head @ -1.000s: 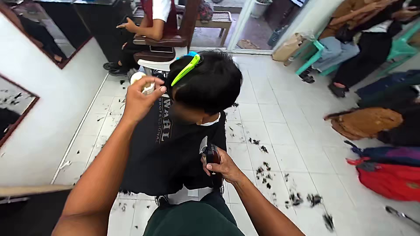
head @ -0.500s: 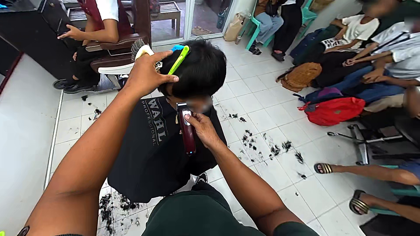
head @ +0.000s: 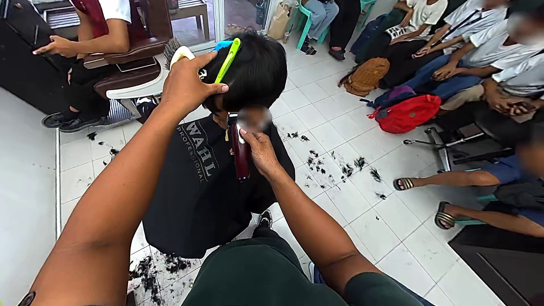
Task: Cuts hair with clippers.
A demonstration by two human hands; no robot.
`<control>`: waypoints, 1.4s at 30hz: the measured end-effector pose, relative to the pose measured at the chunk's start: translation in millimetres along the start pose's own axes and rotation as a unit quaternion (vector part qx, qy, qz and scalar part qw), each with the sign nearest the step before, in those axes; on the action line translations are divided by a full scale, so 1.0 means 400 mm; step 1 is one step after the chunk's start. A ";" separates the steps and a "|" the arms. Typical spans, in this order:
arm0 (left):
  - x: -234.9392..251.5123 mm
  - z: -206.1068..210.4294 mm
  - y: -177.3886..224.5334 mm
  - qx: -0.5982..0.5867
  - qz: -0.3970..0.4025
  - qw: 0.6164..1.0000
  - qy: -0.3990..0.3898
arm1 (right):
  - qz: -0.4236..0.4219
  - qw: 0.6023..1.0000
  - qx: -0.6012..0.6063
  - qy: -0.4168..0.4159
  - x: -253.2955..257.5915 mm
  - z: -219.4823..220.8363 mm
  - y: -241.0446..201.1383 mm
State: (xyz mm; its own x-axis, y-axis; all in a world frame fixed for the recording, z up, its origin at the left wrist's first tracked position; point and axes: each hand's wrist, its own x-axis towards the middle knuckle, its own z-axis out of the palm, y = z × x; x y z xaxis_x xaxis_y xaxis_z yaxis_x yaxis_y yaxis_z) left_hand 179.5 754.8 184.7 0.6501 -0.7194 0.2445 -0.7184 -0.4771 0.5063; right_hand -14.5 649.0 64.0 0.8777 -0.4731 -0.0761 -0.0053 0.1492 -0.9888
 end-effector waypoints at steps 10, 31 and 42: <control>0.006 0.001 0.002 -0.009 0.008 1.000 -0.009 | -0.030 0.999 0.010 0.016 0.027 -0.002 0.007; 0.003 -0.001 0.003 0.004 0.014 1.000 -0.006 | -0.025 1.000 0.010 -0.005 0.027 -0.016 0.001; -0.005 -0.001 0.007 0.004 0.006 1.000 -0.006 | -0.007 1.000 -0.021 -0.015 0.026 -0.027 0.008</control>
State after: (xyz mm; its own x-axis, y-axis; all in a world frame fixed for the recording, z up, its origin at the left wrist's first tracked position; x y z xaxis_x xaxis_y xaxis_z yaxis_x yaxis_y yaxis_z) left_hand 176.4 754.9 186.0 0.6381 -0.7316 0.2399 -0.7280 -0.4718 0.4974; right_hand -10.3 635.2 58.6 0.8919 -0.4485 -0.0589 -0.0127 0.1052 -0.9944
